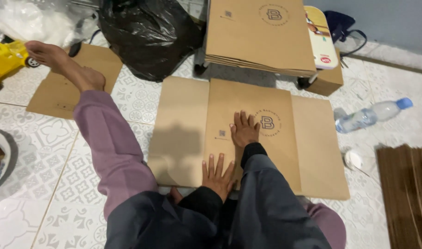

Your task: The person sits on the floor and assembles flat cardboard sheets into boxes. They fold the flaps, apply glue to the seams, and press the sides together to form the box structure. The process is repeated for multiple boxes.

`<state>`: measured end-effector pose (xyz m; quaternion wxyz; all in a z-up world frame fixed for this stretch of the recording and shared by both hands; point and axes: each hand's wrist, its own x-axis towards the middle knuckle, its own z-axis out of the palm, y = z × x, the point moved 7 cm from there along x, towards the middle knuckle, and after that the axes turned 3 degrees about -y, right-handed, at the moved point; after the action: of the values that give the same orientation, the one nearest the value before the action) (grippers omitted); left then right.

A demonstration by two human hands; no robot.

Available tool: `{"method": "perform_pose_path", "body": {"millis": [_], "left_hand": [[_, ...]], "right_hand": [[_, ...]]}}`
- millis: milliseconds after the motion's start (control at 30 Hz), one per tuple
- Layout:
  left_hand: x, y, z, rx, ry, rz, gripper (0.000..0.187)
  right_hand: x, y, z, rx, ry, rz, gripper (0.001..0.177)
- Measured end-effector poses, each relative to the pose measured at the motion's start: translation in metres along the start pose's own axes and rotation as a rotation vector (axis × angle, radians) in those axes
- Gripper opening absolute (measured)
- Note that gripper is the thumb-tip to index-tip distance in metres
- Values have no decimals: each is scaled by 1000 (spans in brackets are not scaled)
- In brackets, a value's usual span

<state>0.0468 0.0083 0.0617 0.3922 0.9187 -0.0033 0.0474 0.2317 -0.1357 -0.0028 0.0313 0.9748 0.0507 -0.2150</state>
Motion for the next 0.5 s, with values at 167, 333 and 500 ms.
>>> {"method": "perform_pose_path", "body": {"millis": [167,333,500], "left_hand": [[157,-106,-199,-484,514,-104,95],[240,-213,-363,-967,1031,-183,110],[242,-211,-361,-957,1002,-171,117]], "right_hand": [[43,1,-18,20,33,24,66],[87,12,-30,158,207,11,67],[129,32,-29,166,149,84,73]]}}
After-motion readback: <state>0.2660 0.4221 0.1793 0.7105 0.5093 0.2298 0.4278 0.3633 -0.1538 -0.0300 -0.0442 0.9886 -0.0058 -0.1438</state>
